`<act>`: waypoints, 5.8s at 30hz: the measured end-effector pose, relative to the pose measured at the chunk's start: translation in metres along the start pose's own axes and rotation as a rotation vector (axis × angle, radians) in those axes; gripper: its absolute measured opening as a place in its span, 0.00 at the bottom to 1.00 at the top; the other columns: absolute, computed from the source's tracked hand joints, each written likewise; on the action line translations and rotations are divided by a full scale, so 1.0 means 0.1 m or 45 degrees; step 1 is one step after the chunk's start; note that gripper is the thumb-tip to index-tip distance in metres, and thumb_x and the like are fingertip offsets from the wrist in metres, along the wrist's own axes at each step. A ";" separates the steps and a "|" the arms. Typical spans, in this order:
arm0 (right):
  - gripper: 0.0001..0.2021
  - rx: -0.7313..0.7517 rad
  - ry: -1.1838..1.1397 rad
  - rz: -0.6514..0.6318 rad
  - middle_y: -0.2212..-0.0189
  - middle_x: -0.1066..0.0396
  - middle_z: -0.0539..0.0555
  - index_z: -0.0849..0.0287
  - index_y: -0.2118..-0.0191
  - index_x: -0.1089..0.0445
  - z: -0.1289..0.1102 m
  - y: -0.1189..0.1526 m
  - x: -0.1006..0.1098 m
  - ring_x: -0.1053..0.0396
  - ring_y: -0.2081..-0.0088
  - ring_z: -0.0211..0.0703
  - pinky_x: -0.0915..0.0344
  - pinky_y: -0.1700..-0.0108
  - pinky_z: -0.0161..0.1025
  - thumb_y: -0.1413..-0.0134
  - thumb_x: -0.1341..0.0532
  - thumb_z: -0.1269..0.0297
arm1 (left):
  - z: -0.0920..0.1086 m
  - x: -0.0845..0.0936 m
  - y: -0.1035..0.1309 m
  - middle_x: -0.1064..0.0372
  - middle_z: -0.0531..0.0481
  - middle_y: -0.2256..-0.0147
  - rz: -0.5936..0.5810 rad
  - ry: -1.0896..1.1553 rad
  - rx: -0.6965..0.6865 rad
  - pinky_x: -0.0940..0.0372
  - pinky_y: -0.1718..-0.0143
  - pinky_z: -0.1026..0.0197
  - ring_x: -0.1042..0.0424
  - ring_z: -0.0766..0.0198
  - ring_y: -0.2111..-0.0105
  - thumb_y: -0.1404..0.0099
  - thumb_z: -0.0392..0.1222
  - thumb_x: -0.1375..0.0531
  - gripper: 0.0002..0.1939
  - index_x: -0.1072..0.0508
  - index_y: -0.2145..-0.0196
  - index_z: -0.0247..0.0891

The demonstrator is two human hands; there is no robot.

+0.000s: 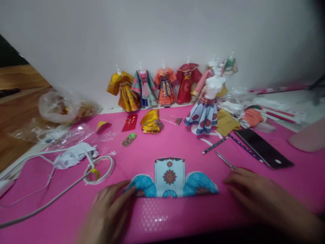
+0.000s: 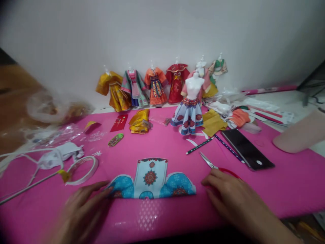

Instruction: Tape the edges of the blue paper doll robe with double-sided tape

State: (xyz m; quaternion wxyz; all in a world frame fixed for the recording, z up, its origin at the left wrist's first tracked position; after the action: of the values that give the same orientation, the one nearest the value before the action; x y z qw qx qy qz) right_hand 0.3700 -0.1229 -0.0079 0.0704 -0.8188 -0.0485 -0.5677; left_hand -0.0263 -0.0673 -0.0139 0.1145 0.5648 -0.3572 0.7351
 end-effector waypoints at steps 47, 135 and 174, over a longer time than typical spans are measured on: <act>0.20 0.786 0.396 0.280 0.52 0.21 0.51 0.54 0.51 0.23 -0.54 0.01 -0.18 0.20 0.58 0.61 0.20 0.64 0.55 0.48 0.44 0.72 | 1.28 -0.45 -0.32 0.22 0.39 0.49 0.078 -0.290 -0.384 0.78 0.31 0.40 0.25 0.50 0.49 0.24 0.55 0.55 0.27 0.27 0.45 0.35; 0.07 -0.015 0.096 -0.118 0.68 0.25 0.51 0.62 0.65 0.27 -0.75 -1.27 -0.24 0.27 0.66 0.43 0.31 0.62 0.42 0.35 0.38 0.67 | 0.29 -0.14 -0.86 0.25 0.45 0.59 -0.267 0.428 0.303 0.30 0.52 0.49 0.25 0.54 0.58 0.31 0.35 0.43 0.08 0.22 0.63 0.39; 0.06 0.487 -0.241 0.322 0.66 0.30 0.56 0.59 0.65 0.33 -0.89 -1.03 -0.10 0.30 0.65 0.49 0.37 0.63 0.44 0.40 0.46 0.74 | 0.52 -0.39 -1.39 0.27 0.47 0.52 -0.341 0.773 0.018 0.38 0.45 0.54 0.31 0.56 0.50 0.38 0.33 0.33 0.22 0.29 0.47 0.41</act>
State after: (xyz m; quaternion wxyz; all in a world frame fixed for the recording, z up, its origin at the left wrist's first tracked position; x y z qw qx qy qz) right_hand 0.2677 -0.0371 0.0201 0.2898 -0.8397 -0.0587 -0.4556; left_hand 0.1047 0.0078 0.0110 0.3074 0.3627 -0.2244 0.8507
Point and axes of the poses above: each hand's wrist, its own y-axis away from the middle knuckle, its own x-axis out of the back of the hand, z = x × y, the point moved 5 cm from there along -y, towards the middle knuckle
